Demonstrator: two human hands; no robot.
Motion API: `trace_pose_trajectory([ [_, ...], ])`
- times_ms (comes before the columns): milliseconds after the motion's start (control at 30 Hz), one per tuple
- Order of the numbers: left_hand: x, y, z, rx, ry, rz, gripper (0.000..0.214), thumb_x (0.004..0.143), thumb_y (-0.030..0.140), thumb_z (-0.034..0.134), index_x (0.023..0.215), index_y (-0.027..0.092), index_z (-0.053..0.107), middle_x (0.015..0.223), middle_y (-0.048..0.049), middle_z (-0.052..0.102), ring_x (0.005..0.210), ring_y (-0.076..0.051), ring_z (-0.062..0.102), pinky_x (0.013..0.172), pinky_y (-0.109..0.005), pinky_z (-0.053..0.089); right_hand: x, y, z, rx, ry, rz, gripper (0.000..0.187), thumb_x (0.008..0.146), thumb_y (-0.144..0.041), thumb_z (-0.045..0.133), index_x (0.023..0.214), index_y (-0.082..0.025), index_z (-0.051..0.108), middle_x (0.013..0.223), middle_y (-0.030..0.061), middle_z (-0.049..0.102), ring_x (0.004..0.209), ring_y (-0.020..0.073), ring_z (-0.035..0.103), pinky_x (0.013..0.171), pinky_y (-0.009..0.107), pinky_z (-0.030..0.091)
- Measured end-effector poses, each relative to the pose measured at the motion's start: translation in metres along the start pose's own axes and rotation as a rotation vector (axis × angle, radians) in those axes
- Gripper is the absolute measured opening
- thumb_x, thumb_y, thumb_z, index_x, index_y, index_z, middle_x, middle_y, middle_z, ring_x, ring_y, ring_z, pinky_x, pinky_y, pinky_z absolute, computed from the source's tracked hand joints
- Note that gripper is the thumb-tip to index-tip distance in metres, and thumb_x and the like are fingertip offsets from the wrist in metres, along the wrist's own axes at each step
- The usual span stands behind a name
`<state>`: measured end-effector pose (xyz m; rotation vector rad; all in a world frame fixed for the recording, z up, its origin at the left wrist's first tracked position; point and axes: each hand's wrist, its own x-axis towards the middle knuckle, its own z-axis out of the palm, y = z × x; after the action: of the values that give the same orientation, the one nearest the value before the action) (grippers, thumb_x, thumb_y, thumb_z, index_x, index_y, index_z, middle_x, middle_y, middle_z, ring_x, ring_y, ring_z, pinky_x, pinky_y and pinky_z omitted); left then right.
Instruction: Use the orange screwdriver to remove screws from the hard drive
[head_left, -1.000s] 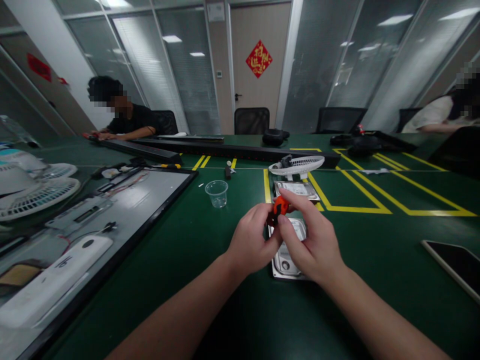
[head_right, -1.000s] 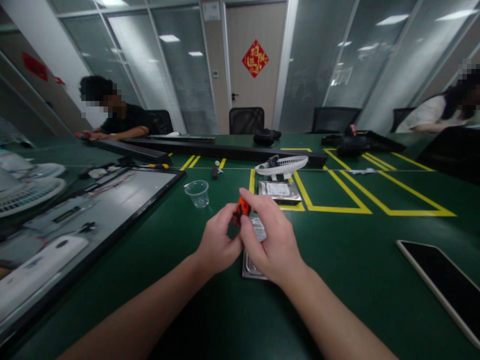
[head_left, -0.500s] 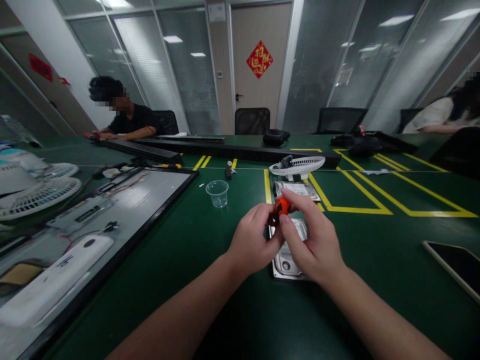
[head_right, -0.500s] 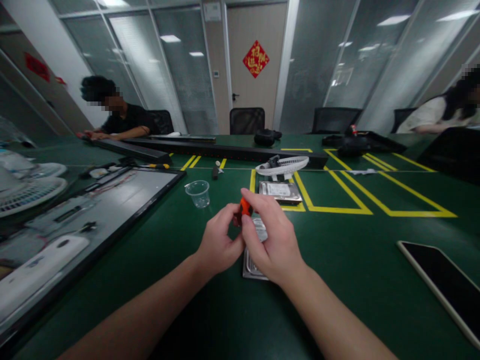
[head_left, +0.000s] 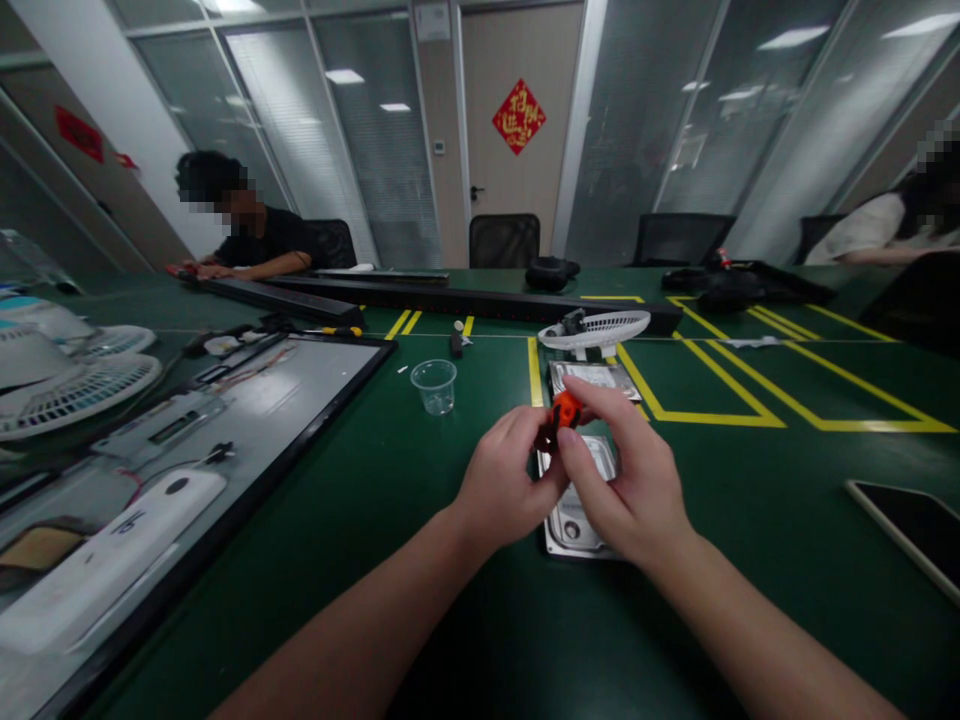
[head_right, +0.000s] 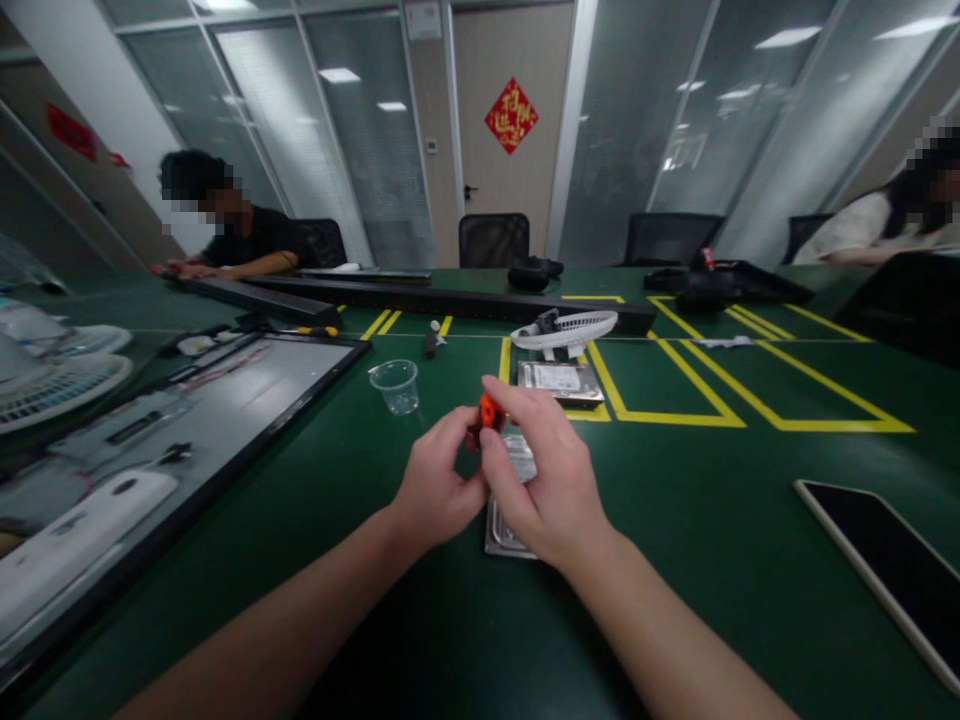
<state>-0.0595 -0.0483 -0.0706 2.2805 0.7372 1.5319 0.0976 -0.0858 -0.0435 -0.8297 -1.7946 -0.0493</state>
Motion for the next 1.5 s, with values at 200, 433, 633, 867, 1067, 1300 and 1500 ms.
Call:
trace_pose_trajectory([
  [200, -0.0012, -0.0009, 0.0009, 0.006, 0.002, 0.005, 0.018, 0.091, 0.017, 0.065, 0.108, 0.02, 0.06, 0.095, -0.0046, 0.068, 0.084, -0.019, 0.064, 0.075, -0.033, 0.053, 0.0002, 0.002, 0.0009, -0.016, 0.023, 0.011, 0.048, 0.099, -0.014, 0.065, 0.145, -0.024, 0.059, 0.123, 0.0087, 0.071, 0.112, 0.0233, 0.069, 0.098, 0.041, 0.059],
  [433, -0.0018, -0.0034, 0.0007, 0.017, -0.011, 0.004, 0.02, 0.09, 0.014, 0.065, 0.108, 0.02, 0.06, 0.099, -0.0056, 0.069, 0.09, -0.021, 0.066, 0.08, -0.034, 0.054, 0.0007, 0.0015, 0.0008, -0.024, 0.039, 0.002, 0.048, 0.097, -0.016, 0.069, 0.143, -0.025, 0.06, 0.118, 0.0077, 0.07, 0.106, 0.024, 0.069, 0.094, 0.043, 0.06],
  [633, -0.0003, -0.0019, 0.0011, 0.032, -0.002, 0.018, 0.008, 0.095, 0.018, 0.063, 0.1, 0.02, 0.057, 0.091, -0.004, 0.066, 0.083, -0.019, 0.062, 0.073, -0.031, 0.051, -0.0014, 0.0001, -0.0004, 0.006, -0.012, 0.017, 0.053, 0.1, -0.013, 0.061, 0.151, -0.026, 0.056, 0.129, 0.0084, 0.071, 0.114, 0.0242, 0.069, 0.1, 0.042, 0.058],
  [867, -0.0024, -0.0028, 0.0, 0.011, 0.038, -0.011, 0.022, 0.089, 0.015, 0.068, 0.109, 0.021, 0.059, 0.094, -0.0022, 0.067, 0.081, -0.017, 0.063, 0.073, -0.03, 0.051, 0.0019, 0.0011, 0.0003, -0.03, 0.05, 0.012, 0.044, 0.095, -0.015, 0.071, 0.137, -0.023, 0.063, 0.115, 0.0079, 0.07, 0.104, 0.0237, 0.068, 0.093, 0.042, 0.059],
  [1067, 0.0, 0.0009, -0.0007, 0.018, 0.006, -0.007, 0.01, 0.096, 0.019, 0.063, 0.106, 0.02, 0.059, 0.091, -0.0038, 0.067, 0.082, -0.018, 0.063, 0.073, -0.032, 0.052, -0.0001, -0.0011, -0.0008, -0.002, -0.003, 0.013, 0.054, 0.099, -0.014, 0.062, 0.151, -0.027, 0.055, 0.127, 0.0084, 0.072, 0.114, 0.0257, 0.07, 0.098, 0.045, 0.06],
  [1300, -0.0017, -0.0008, 0.0, 0.019, 0.051, -0.007, 0.021, 0.09, 0.017, 0.068, 0.109, 0.02, 0.059, 0.095, -0.0031, 0.067, 0.082, -0.017, 0.063, 0.074, -0.031, 0.052, 0.0007, 0.0011, 0.001, -0.026, 0.03, 0.007, 0.046, 0.098, -0.015, 0.066, 0.143, -0.026, 0.06, 0.121, 0.0087, 0.072, 0.111, 0.0254, 0.07, 0.096, 0.045, 0.061],
  [1500, -0.0013, 0.0, -0.0001, 0.019, 0.033, 0.007, 0.016, 0.093, 0.017, 0.064, 0.108, 0.021, 0.059, 0.094, -0.0027, 0.067, 0.083, -0.018, 0.064, 0.075, -0.031, 0.053, 0.0023, -0.0001, -0.0004, -0.032, 0.04, 0.006, 0.046, 0.097, -0.015, 0.067, 0.142, -0.027, 0.061, 0.117, 0.0086, 0.071, 0.105, 0.0262, 0.07, 0.093, 0.046, 0.061],
])
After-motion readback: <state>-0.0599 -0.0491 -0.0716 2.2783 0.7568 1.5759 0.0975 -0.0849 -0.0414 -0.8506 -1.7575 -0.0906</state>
